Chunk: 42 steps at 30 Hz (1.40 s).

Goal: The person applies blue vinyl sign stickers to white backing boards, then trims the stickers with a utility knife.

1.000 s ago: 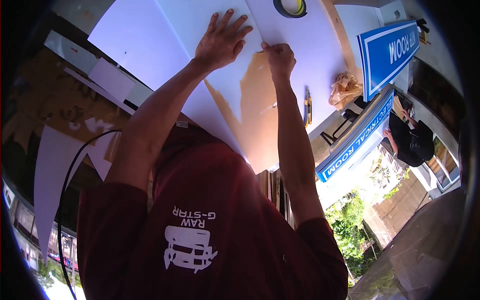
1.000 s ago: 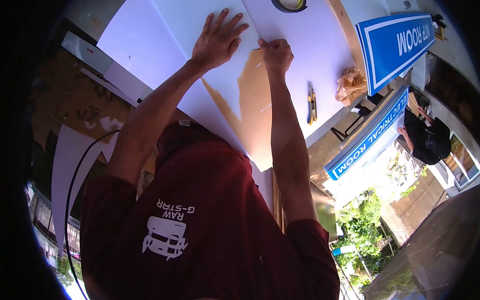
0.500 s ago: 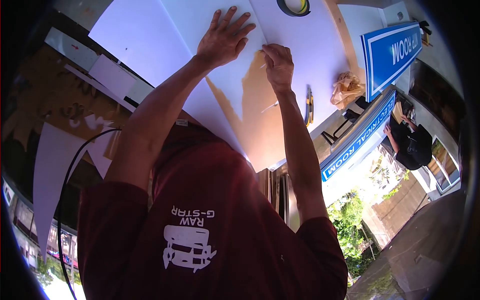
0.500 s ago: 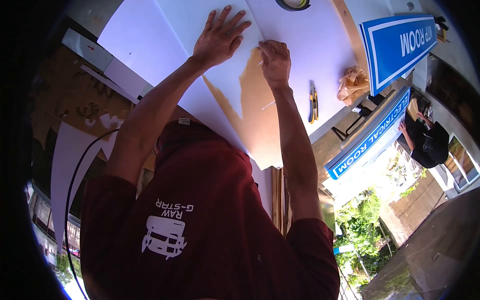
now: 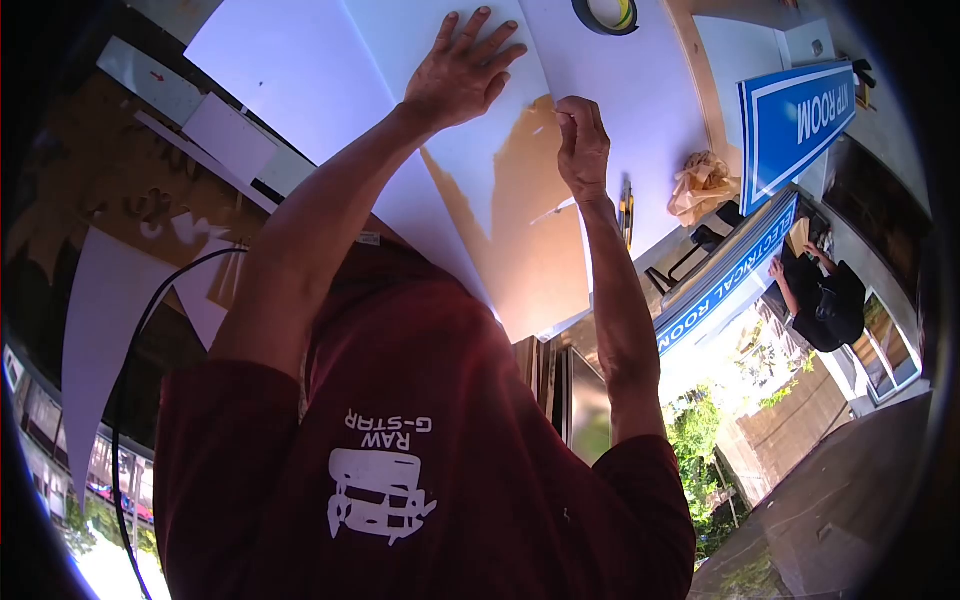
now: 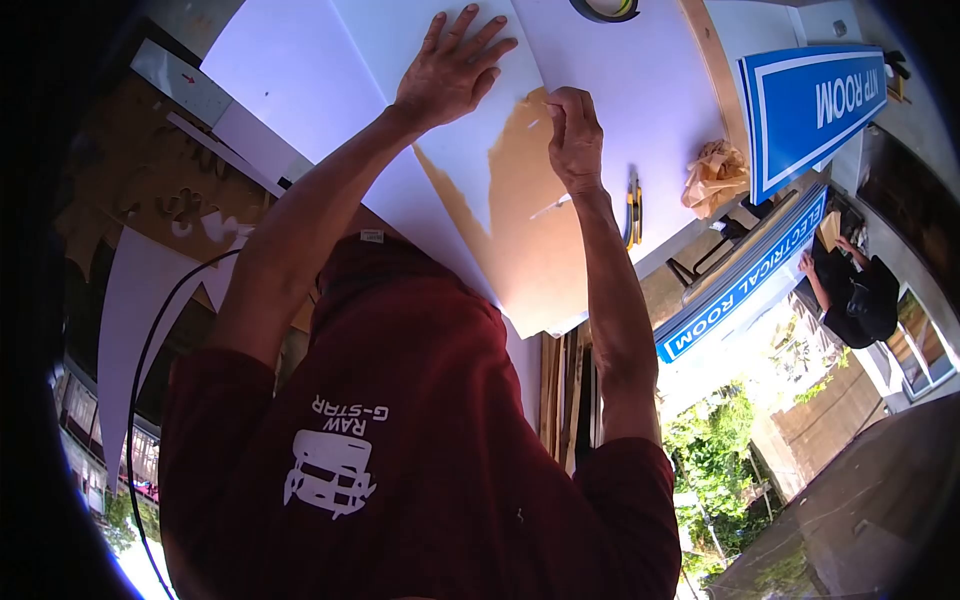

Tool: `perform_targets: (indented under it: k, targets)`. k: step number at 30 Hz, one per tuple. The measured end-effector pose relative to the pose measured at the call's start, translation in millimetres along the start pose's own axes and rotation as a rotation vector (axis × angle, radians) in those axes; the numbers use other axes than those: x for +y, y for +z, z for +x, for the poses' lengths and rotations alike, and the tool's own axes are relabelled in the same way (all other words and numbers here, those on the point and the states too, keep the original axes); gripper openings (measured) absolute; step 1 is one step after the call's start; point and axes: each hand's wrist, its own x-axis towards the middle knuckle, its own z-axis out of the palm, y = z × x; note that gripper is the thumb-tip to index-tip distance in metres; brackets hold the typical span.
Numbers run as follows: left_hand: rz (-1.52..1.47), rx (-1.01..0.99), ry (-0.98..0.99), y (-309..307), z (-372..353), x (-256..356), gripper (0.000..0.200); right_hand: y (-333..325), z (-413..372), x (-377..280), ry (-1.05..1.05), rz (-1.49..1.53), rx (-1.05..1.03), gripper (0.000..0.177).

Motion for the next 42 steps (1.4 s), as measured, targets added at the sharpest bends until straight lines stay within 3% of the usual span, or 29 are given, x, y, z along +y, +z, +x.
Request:
perform_targets:
  k: [7, 11, 16, 25, 27, 29, 32, 34, 37, 39, 41, 42]
  targets:
    - [0.036, -0.043, -0.001, 2, 2, -2, 0.050, 18, 2, -8, -0.168, -0.138, -0.001, 0.016]
    - [0.066, -0.048, 0.000, 2, 0, 0, 0.050, 21, 4, 4, -0.280, -0.222, -0.045, 0.030]
    - [0.021, -0.058, -0.010, 4, 0, -2, 0.050, 9, -16, 2, -0.188, -0.129, -0.189, 0.035]
    - [0.008, -0.036, 0.005, 1, 2, -2, 0.049, -38, -141, -41, -0.328, -0.181, -0.593, 0.030]
    - [0.007, -0.028, 0.011, 4, 0, -2, 0.049, -55, -203, -29, -0.240, -0.132, -0.709, 0.029]
    - [0.002, 0.004, 0.017, 5, -2, -5, 0.048, -77, -251, -24, -0.019, -0.059, -0.632, 0.028]
    - [0.030, 0.033, 0.055, 5, -1, -3, 0.048, -112, -276, 3, 0.499, 0.163, -0.247, 0.006]
    - [0.060, 0.045, 0.083, 5, 0, -1, 0.047, -154, -263, 39, 0.777, 0.307, -0.057, 0.012]
    - [0.121, 0.065, 0.092, 8, 0, -1, 0.045, -211, -213, 104, 0.733, 0.341, 0.120, 0.018]
    - [0.222, 0.094, 0.095, 16, -1, -3, 0.043, -238, -169, 149, 0.813, 0.134, 0.124, 0.019]
    - [0.214, 0.107, 0.108, 18, 0, -4, 0.043, -238, -134, 193, 0.792, -0.284, 0.231, 0.018]
    - [0.221, 0.106, 0.111, 19, 0, -5, 0.043, -235, -117, 201, 0.823, -0.281, 0.246, 0.016]
